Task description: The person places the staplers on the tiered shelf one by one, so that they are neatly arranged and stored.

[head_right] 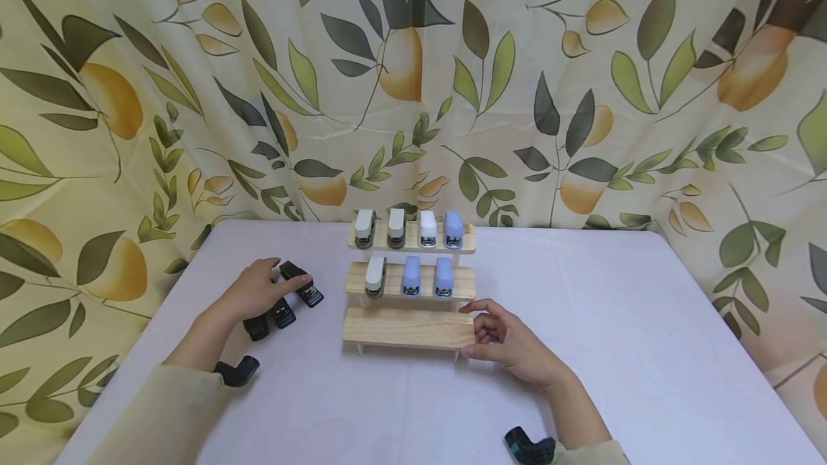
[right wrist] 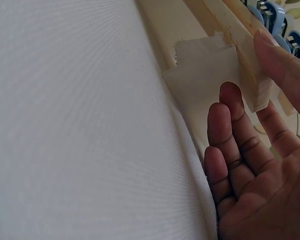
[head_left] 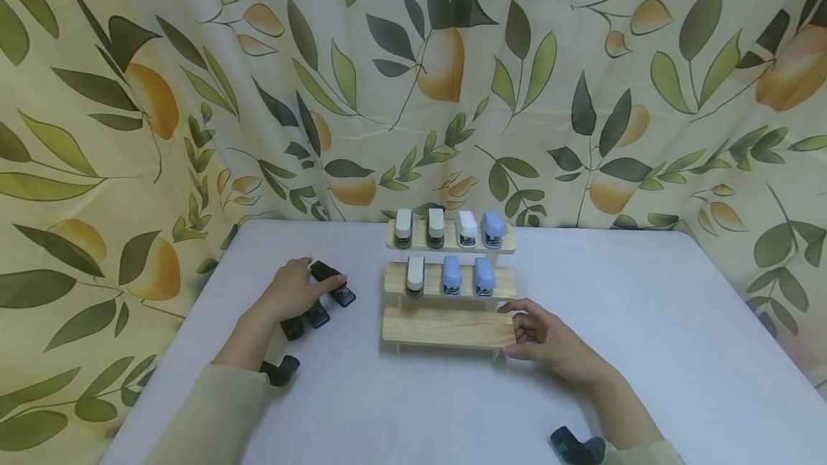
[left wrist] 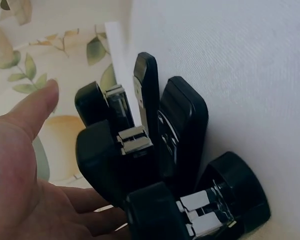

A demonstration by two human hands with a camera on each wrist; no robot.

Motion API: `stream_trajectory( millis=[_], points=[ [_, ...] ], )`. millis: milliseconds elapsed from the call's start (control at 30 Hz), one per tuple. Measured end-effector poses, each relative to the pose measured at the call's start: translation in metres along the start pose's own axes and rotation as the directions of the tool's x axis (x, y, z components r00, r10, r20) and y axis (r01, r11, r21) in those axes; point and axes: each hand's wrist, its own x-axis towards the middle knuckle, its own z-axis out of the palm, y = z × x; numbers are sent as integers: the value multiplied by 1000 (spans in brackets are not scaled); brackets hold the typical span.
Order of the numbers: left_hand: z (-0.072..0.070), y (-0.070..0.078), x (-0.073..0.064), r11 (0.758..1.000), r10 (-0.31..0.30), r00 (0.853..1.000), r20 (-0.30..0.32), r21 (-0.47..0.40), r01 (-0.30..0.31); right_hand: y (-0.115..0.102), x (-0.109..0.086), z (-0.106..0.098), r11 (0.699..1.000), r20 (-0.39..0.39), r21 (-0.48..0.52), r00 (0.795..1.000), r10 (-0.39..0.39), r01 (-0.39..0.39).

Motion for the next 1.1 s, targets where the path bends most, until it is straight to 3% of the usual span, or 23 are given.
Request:
stream_trajectory(
  millis=[833,1100],
  points=[
    [1,-13,18,998,-41,998,42,44,40,1,-1,-2,999,13,38,1000,-17,17],
    [1,-19,23,998,-59,998,34,14,59,1,-2,0,999,8,31,1000,-19,18]
  ],
)
